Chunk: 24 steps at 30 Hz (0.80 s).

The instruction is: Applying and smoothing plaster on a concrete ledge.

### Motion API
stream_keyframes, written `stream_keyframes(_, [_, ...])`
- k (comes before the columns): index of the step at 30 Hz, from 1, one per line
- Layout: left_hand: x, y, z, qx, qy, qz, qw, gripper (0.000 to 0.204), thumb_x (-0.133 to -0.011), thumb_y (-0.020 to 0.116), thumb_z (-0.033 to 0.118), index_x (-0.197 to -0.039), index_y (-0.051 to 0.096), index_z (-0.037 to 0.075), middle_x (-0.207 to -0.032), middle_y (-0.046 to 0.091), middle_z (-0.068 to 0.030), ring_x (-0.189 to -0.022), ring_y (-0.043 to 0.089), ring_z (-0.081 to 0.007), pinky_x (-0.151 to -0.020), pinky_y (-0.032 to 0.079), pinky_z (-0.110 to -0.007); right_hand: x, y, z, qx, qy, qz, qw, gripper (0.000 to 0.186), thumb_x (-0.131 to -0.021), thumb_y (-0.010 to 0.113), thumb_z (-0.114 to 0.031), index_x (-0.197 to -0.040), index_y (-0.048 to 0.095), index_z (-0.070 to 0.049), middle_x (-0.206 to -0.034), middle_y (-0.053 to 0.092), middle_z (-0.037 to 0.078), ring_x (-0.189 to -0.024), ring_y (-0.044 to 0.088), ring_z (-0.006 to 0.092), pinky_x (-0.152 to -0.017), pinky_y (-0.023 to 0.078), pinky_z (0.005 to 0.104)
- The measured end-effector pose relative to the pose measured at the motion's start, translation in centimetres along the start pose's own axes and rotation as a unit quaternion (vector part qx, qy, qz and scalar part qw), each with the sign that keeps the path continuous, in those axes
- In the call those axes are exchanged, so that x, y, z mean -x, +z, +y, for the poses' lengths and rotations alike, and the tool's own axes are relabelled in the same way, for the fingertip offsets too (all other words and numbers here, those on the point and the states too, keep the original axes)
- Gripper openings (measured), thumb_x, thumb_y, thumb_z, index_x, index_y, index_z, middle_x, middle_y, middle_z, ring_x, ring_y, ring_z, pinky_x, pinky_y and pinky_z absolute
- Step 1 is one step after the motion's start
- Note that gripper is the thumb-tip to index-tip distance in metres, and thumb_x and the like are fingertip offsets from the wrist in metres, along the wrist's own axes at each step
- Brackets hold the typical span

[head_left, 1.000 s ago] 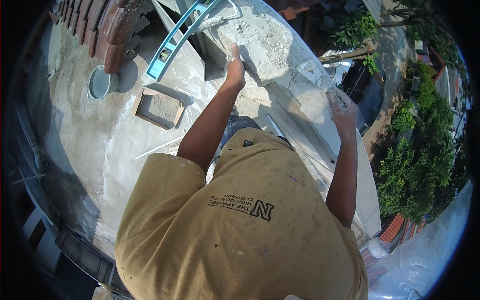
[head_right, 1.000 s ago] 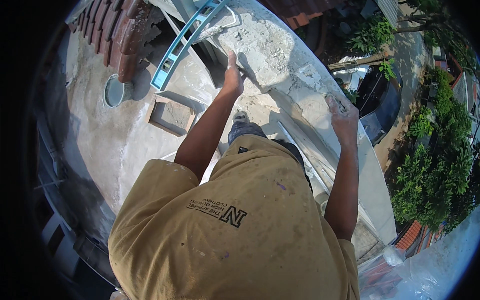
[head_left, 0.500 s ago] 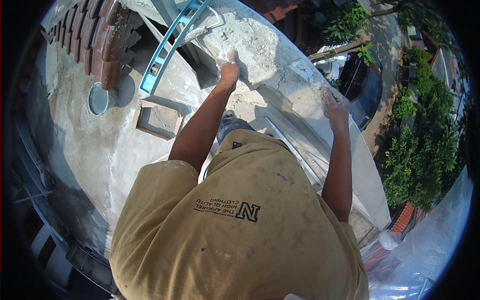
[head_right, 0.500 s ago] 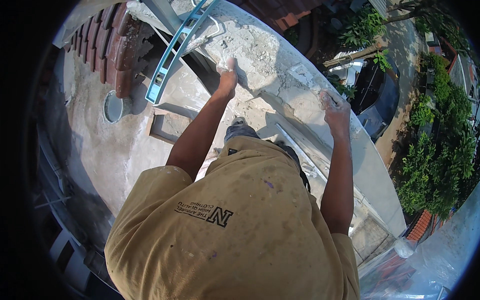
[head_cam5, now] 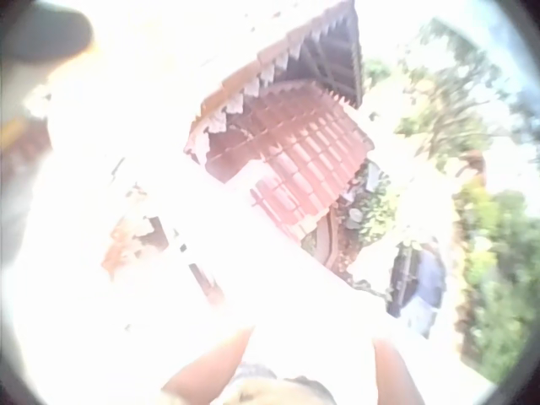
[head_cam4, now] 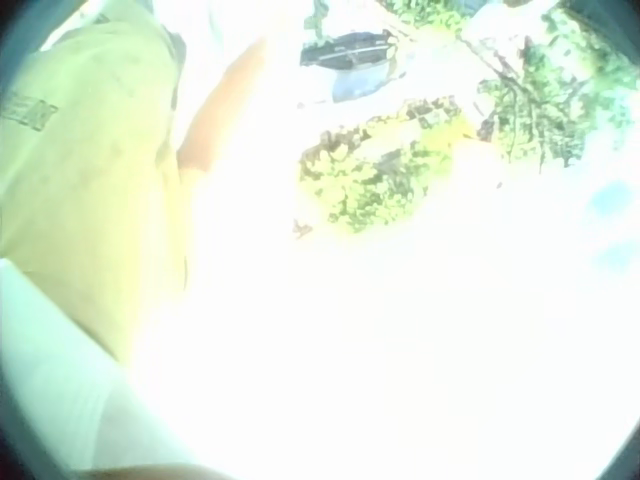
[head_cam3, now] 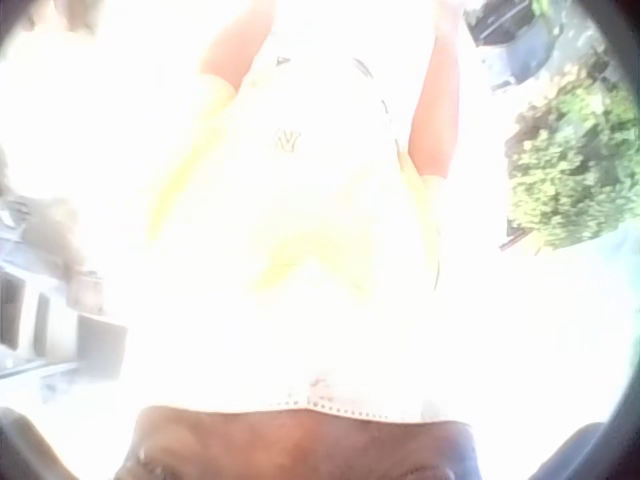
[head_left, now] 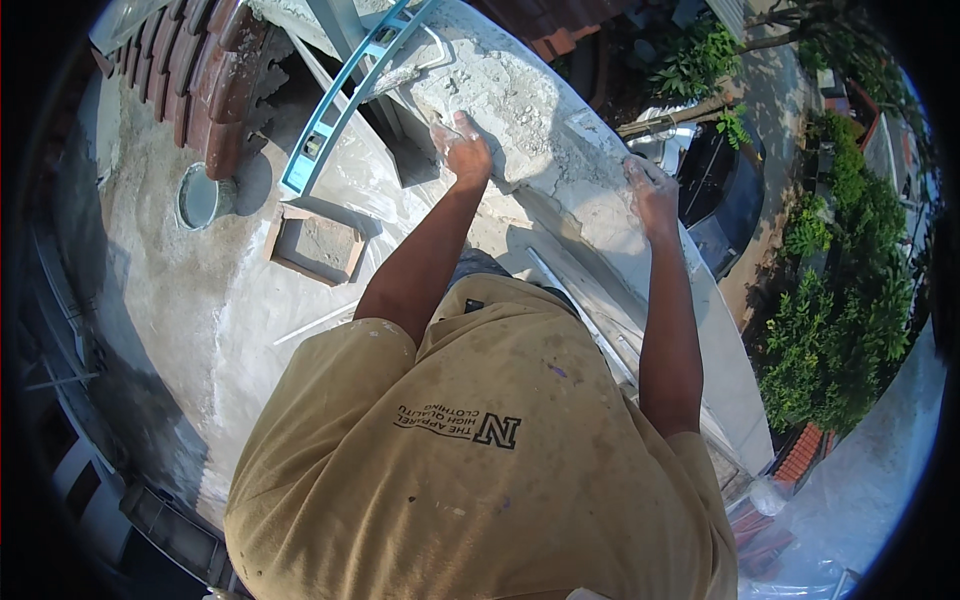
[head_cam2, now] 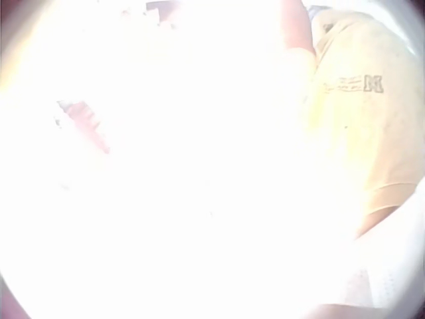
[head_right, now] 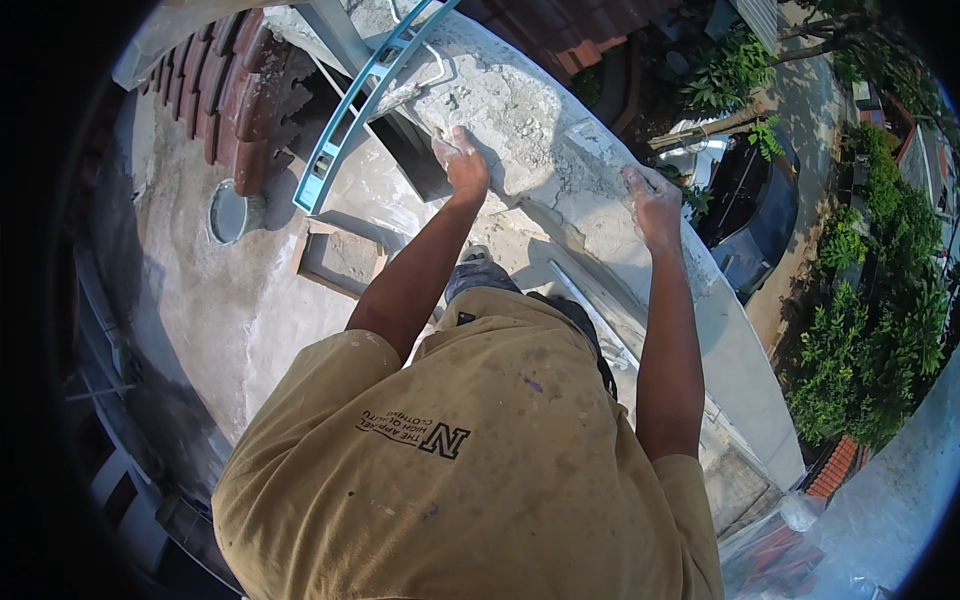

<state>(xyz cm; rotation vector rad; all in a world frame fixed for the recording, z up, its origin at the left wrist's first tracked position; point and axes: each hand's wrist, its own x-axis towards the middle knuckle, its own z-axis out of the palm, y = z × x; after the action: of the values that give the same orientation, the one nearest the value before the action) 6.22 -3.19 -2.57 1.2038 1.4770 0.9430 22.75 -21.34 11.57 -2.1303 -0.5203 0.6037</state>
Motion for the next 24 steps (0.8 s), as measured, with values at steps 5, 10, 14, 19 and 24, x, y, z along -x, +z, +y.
stream_keyframes(5, [0.6, 0.6, 0.9, -0.041, 0.029, 0.043, 0.998, 0.071, -0.093, 0.033, 0.047, -0.135, 0.024, -0.009, -0.137, 0.029, -0.0297, -0.13, 0.024, -0.0399, -0.109, 0.016, -0.044, -3.2, 7.5, -2.0, 0.077, -0.199, -0.077, 0.974, 0.031, -0.081, 0.067, -0.021, -0.103, 0.065, 0.001, -0.093, 0.068, 0.012, -0.081, 0.062, 0.0165, -0.077, 0.047, 0.0272])
stream_keyframes(10, [0.3, 0.3, 0.2, -0.038, 0.022, 0.08, 0.996, 0.063, -0.093, 0.04, 0.04, -0.135, 0.029, -0.005, -0.135, 0.034, -0.0268, -0.127, 0.028, -0.0396, -0.107, 0.018, -0.046, -4.6, 4.4, -5.9, 0.079, -0.215, -0.147, 0.962, 0.032, -0.081, 0.067, -0.02, -0.102, 0.065, 0.003, -0.094, 0.068, 0.014, -0.084, 0.063, 0.0191, -0.079, 0.047, 0.0287])
stream_keyframes(14, [0.6, 0.6, 0.7, -0.03, 0.024, 0.076, 0.996, 0.061, -0.093, 0.04, 0.039, -0.135, 0.029, -0.004, -0.134, 0.035, -0.0259, -0.126, 0.029, -0.039, -0.106, 0.019, -0.046, -7.6, 5.6, -4.8, 0.032, -0.138, -0.053, 0.989, 0.029, -0.08, 0.066, -0.019, -0.103, 0.065, 0.0, -0.088, 0.066, 0.015, -0.08, 0.063, 0.0241, -0.075, 0.048, 0.0331])
stream_keyframes(19, [0.4, 1.1, 0.0, -0.064, 0.025, 0.125, 0.99, 0.056, -0.093, 0.042, 0.039, -0.132, 0.035, 0.0, -0.13, 0.041, -0.0254, -0.122, 0.036, -0.0393, -0.102, 0.027, -0.045, -4.2, 10.2, -9.9, 0.258, -0.364, -0.064, 0.893, 0.035, -0.079, 0.06, -0.012, -0.11, 0.056, 0.004, -0.097, 0.058, 0.021, -0.088, 0.057, 0.0399, -0.078, 0.047, 0.0437])
stream_keyframes(24, [0.6, 0.7, 0.1, -0.056, 0.004, 0.084, 0.995, 0.06, -0.093, 0.04, 0.039, -0.135, 0.03, -0.003, -0.133, 0.037, -0.0255, -0.126, 0.029, -0.0386, -0.106, 0.018, -0.046, -0.4, 12.0, -8.4, 0.274, -0.338, -0.177, 0.883, 0.04, -0.081, 0.056, -0.011, -0.118, 0.05, 0.003, -0.098, 0.055, 0.023, -0.087, 0.058, 0.0404, -0.076, 0.048, 0.0455])
